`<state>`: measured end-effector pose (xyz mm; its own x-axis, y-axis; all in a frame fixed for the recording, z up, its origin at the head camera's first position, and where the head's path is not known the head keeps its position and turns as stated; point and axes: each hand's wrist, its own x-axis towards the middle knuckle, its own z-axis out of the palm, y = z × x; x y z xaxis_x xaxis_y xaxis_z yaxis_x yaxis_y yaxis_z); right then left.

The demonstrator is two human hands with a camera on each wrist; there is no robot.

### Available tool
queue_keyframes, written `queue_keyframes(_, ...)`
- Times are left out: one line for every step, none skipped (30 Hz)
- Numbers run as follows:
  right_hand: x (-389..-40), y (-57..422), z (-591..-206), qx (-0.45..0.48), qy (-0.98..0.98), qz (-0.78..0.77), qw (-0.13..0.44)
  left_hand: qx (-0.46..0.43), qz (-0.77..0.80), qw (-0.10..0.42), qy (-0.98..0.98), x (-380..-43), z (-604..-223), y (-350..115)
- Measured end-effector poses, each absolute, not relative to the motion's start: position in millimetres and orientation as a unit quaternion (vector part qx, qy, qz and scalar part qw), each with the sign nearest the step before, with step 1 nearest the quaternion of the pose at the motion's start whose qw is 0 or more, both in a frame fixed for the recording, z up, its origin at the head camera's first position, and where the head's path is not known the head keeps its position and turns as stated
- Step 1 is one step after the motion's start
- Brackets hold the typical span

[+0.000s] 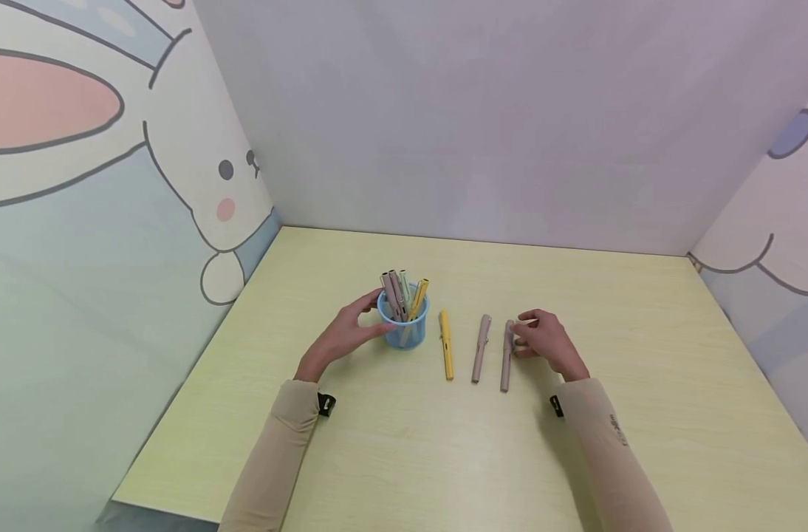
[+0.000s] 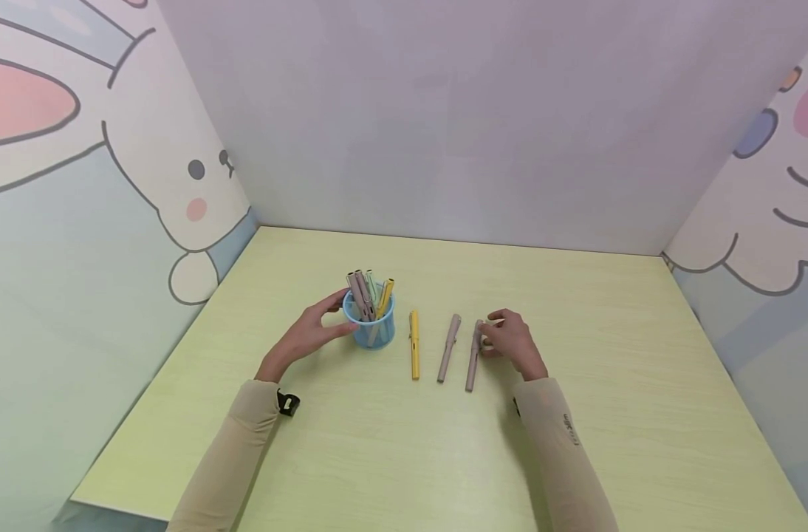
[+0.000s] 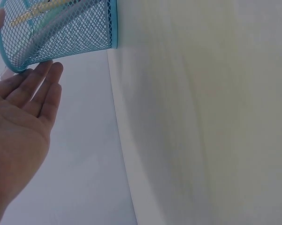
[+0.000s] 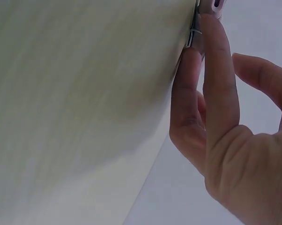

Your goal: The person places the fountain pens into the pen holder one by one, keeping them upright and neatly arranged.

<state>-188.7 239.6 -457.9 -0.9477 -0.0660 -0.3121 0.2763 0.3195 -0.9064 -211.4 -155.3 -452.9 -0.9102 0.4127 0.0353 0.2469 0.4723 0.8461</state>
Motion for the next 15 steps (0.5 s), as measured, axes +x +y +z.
queue_keyframes(-188.9, 239.0, -458.3, 0.067, 0.798, -0.580, 0.148, 0.193, 0.476, 0.087, 0.854, -211.5, -452.9, -155.3)
queue_keyframes(-189.0, 238.6, -458.5, 0.067, 0.798, -0.580, 0.149, 0.193, 0.476, 0.087, 0.854, -211.4, -452.8, -155.3)
queue_keyframes(-189.2, 238.1, -458.6, 0.068, 0.798, -0.580, 0.149, 0.193, 0.476, 0.087, 0.854, -211.5, -452.8, -155.4)
queue_keyframes(-189.3, 237.6, -458.6, 0.069, 0.798, -0.579, 0.150, 0.193, 0.475, 0.087, 0.854, -211.6, -453.0, -155.4)
queue_keyframes(-189.5, 237.2, -458.5, 0.069, 0.799, -0.578, 0.150, 0.193, 0.475, 0.087, 0.854, -211.7, -453.1, -155.3)
queue_keyframes(-189.7, 236.7, -458.3, 0.071, 0.799, -0.578, 0.150, 0.194, 0.474, 0.086, 0.854, -211.8, -453.1, -155.3)
queue_keyframes(-189.9, 236.2, -458.1, 0.072, 0.799, -0.577, 0.151, 0.194, 0.474, 0.086, 0.855, -211.9, -453.2, -155.3)
queue_keyframes(-190.1, 235.7, -457.9, 0.072, 0.800, -0.577, 0.151, 0.195, 0.473, 0.085, 0.855, -211.9, -453.1, -155.3)
queue_keyframes(-190.4, 235.3, -457.8, 0.072, 0.801, -0.575, 0.151, 0.195, 0.473, 0.085, 0.855, -211.9, -453.1, -155.3)
queue_keyframes(-190.6, 235.0, -457.9, 0.072, 0.802, -0.573, 0.151, 0.195, 0.473, 0.085, 0.855, -211.8, -452.9, -155.3)
queue_keyframes(-190.9, 234.7, -458.0, 0.072, 0.803, -0.572, 0.151, 0.195, 0.473, 0.084, 0.855, -211.8, -452.9, -155.2)
queue_keyframes(-191.2, 234.4, -458.3, 0.072, 0.803, -0.571, 0.152, 0.196, 0.472, 0.084, 0.856, -211.7, -452.7, -155.2)
queue_keyframes(-191.5, 234.1, -458.7, 0.073, 0.804, -0.571, 0.152, 0.196, 0.472, 0.083, 0.856, -211.4, -452.4, -155.0)
queue_keyframes(-191.8, 233.9, -459.2, 0.073, 0.805, -0.569, 0.152, 0.197, 0.471, 0.083, 0.856, -211.4, -452.3, -155.0)
queue_keyframes(-192.2, 233.6, -459.8, 0.074, 0.805, -0.568, 0.153, 0.197, 0.471, 0.083, 0.856, -211.4, -452.3, -154.9)
